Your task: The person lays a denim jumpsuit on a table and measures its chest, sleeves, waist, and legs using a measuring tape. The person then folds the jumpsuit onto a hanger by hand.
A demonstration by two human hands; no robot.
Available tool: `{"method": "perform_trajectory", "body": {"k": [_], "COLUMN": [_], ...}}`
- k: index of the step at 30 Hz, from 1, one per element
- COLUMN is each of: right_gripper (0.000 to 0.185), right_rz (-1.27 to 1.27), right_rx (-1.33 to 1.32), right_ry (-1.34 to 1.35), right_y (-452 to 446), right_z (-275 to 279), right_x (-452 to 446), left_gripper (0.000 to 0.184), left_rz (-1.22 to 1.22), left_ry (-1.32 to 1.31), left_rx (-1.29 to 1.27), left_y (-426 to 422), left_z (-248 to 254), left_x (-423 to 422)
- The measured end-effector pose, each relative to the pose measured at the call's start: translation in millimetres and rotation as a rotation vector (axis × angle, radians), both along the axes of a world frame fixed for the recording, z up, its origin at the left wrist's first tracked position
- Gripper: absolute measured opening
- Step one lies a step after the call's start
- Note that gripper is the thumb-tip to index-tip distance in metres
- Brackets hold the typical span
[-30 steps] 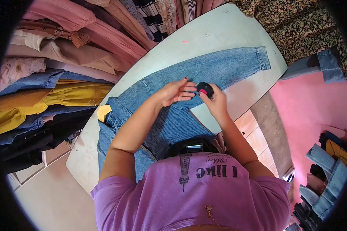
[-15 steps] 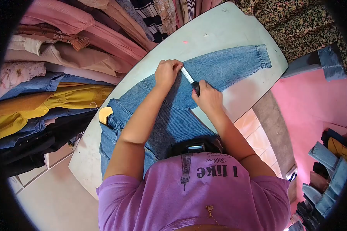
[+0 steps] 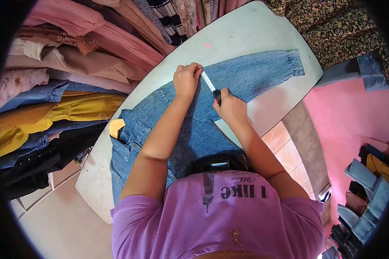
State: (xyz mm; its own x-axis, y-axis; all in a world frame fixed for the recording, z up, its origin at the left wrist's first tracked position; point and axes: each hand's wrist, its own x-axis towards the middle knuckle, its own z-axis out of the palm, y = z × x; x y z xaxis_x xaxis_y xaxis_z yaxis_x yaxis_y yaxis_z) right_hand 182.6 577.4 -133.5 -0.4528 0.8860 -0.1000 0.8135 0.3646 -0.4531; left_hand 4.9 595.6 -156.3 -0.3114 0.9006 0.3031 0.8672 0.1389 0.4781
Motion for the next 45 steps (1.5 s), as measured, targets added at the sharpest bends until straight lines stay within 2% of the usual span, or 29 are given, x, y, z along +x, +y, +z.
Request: {"method": "perform_trajectory", "body": {"k": [3, 5, 9, 11, 14, 20, 26, 45], "right_gripper": [0.03, 0.03, 0.03, 0.03, 0.03, 0.029, 0.027, 0.027], "right_rz": [0.003, 0.001, 0.001, 0.003, -0.003, 0.014, 0.01, -0.072], "right_rx": [-0.025, -0.036, -0.068, -0.078, -0.097, -0.092, 0.077, 0.04], "right_ry": [-0.025, -0.034, -0.038, -0.047, -0.064, -0.094, 0.02, 0.093], "right_y": [2, 2, 2, 1, 1, -12, -36, -60], "right_z": [1, 3, 6, 7, 9, 6, -11, -21], "right_x": [-2, -4, -4, -4, -2, 19, 41, 63], "left_gripper": [0.012, 0.012, 0.016, 0.016, 0.025, 0.025, 0.026, 0.02], "left_rz": [-0.009, -0.047, -0.129, -0.203, -0.244, -0.248, -0.239, -0.205], "left_ry": [0.066, 0.172, 0.239, 0.42, 0.406, 0.416, 0.403, 0.391], "left_rx": [-0.036, 0.094, 0.073, 0.094, -0.017, -0.111, -0.152, -0.078], "left_y": [0, -1, -13, -20, -26, -21, -23, -18], "left_z": [-2, -9, -9, -2, -5, -5, -6, -9], "left_x": [-3, -6, -8, -7, -9, -10, -13, -8]}}
